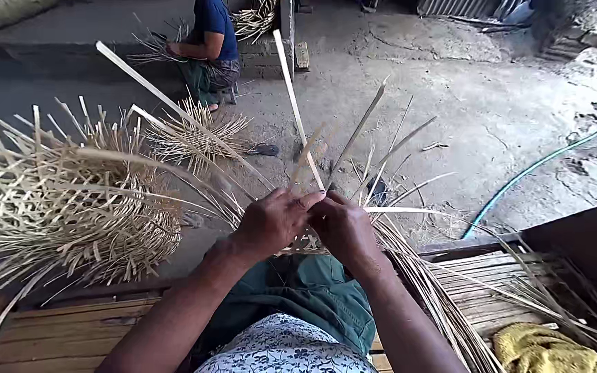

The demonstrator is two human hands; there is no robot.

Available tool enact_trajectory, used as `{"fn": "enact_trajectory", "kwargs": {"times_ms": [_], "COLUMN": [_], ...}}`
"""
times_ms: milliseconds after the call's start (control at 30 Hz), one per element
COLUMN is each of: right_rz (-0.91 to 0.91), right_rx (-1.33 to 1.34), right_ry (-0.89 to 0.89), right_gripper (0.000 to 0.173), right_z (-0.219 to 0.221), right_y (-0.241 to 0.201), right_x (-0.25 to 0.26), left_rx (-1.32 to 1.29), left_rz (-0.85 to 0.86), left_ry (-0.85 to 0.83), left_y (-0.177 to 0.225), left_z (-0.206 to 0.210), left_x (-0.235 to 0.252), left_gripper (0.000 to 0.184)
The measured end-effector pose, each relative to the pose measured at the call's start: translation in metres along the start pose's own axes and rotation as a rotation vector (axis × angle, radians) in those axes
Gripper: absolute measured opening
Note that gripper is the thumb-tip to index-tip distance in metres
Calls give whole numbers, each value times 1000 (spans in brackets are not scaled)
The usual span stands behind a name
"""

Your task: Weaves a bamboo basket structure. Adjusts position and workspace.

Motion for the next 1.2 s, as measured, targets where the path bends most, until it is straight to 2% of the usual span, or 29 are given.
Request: {"fn": "enact_trajectory", "kwargs": {"times_ms": [100, 167, 233, 300, 467, 533, 633, 700, 767, 867, 933, 1000, 1067, 1133, 1200], "right_rz": [-1, 47, 54, 54, 130, 148, 234, 255, 244, 196, 65, -77, -148, -103, -18], "right_rx": [65, 82, 97, 63, -221, -201, 63, 214, 407, 951, 1059, 835, 347, -79, -209], "right_ry": [103, 128, 171, 212, 201, 179, 19, -68, -130, -113, -73, -27, 46, 93, 31], "right_gripper": [17, 18, 21, 21, 26, 24, 19, 28, 30, 31, 31, 30, 37, 30, 25], "right_z": [3, 7, 11, 13, 12, 12, 5, 2, 5, 18, 28, 27, 18, 10, 7], "right_y": [14, 22, 23, 21, 4, -2, 5, 18, 35, 61, 72, 63, 40, 19, 16], "right_x": [-12, -18, -21, -20, -11, -5, 7, 14, 20, 22, 14, 5, -1, -3, 0], "left_rx": [117, 30, -102, -234, -403, -436, -534, -636, -717, -736, -591, -305, -121, -130, -293], "left_rz": [-72, -123, -169, -208, -226, -226, -260, -292, -322, -378, -371, -322, -272, -276, -348], "left_ry": [-179, -161, -98, -115, -176, -173, -192, -200, -195, -158, -138, -136, -110, -116, -168], "left_y": [-17, -25, -28, -29, -31, -32, -40, -44, -48, -54, -57, -51, -42, -33, -31], "left_z": [0, -2, -3, -1, -2, -2, -1, 3, 6, 10, 14, 15, 16, 10, 3], "left_x": [14, 15, 14, 12, 7, 6, 4, 2, 1, 1, 2, 4, 6, 9, 12], "left_gripper": [40, 38, 25, 18, 16, 14, 14, 14, 13, 13, 17, 22, 23, 21, 28]}}
Point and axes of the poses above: each hand's wrist, its own x-axis towards the middle knuckle, its own z-axis out of the palm, y = z × x, the point moved 3 cm from there along x, towards the middle knuckle, and after that the axes turned 11 degrees about -y, right-handed, at the moved point
